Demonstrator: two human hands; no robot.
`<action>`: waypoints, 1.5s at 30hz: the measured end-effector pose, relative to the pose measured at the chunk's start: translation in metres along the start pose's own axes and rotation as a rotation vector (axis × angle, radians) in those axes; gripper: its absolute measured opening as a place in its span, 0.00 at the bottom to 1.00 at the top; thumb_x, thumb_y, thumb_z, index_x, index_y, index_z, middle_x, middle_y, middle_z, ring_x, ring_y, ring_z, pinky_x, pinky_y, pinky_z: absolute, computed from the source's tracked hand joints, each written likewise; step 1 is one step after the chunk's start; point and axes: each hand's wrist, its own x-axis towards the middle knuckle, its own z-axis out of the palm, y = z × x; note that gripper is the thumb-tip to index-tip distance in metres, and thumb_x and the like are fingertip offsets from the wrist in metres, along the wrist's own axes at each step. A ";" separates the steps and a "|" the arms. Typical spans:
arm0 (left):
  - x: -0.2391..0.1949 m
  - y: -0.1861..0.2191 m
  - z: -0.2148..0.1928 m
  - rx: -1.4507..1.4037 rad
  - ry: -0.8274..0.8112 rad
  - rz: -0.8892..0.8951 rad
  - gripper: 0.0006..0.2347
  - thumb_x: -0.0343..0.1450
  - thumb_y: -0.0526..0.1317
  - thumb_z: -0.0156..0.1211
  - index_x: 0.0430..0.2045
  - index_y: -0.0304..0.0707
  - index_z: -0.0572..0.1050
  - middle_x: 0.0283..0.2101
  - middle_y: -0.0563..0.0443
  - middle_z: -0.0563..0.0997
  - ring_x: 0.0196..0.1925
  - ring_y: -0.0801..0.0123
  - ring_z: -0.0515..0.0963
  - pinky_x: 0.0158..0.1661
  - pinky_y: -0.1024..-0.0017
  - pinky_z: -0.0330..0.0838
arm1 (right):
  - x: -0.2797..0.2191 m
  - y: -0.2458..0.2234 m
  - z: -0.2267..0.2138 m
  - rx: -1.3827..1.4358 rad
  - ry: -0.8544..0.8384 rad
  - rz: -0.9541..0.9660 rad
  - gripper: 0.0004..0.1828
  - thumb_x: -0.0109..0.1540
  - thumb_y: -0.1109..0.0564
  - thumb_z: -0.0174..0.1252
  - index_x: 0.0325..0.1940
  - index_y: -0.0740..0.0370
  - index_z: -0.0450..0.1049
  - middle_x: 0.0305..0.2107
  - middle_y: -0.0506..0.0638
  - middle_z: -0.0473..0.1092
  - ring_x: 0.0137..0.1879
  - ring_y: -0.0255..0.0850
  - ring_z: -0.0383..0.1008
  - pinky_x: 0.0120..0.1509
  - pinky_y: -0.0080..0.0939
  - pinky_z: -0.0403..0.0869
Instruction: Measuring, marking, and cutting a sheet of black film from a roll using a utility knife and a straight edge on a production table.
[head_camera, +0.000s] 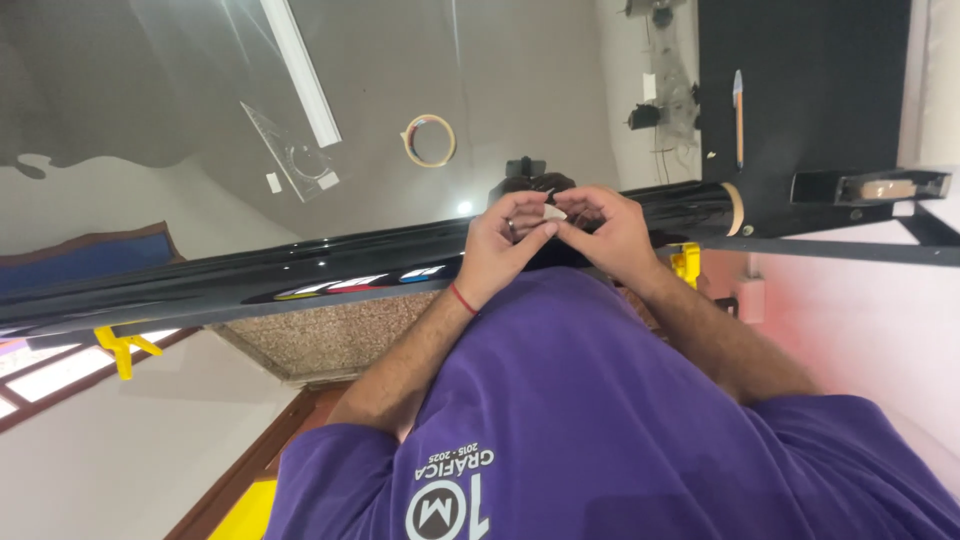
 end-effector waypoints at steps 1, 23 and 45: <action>0.000 -0.001 -0.005 0.009 -0.007 0.027 0.19 0.75 0.30 0.76 0.61 0.28 0.80 0.52 0.34 0.88 0.56 0.54 0.91 0.54 0.66 0.88 | -0.001 0.003 0.004 -0.046 0.009 -0.004 0.12 0.65 0.64 0.77 0.53 0.66 0.87 0.39 0.57 0.81 0.47 0.45 0.87 0.50 0.45 0.84; 0.022 -0.009 -0.070 0.805 -0.089 0.242 0.12 0.82 0.46 0.67 0.53 0.39 0.83 0.39 0.41 0.91 0.44 0.48 0.91 0.46 0.56 0.86 | -0.025 0.058 -0.083 -0.358 0.241 0.177 0.07 0.69 0.56 0.77 0.51 0.58 0.89 0.34 0.54 0.82 0.43 0.39 0.82 0.50 0.42 0.80; 0.088 -0.108 -0.193 1.462 0.584 -0.183 0.16 0.78 0.57 0.65 0.55 0.54 0.80 0.58 0.50 0.83 0.50 0.47 0.87 0.39 0.47 0.83 | 0.100 0.207 -0.282 -1.047 0.414 0.478 0.14 0.73 0.45 0.74 0.54 0.54 0.80 0.41 0.58 0.85 0.48 0.66 0.86 0.51 0.67 0.79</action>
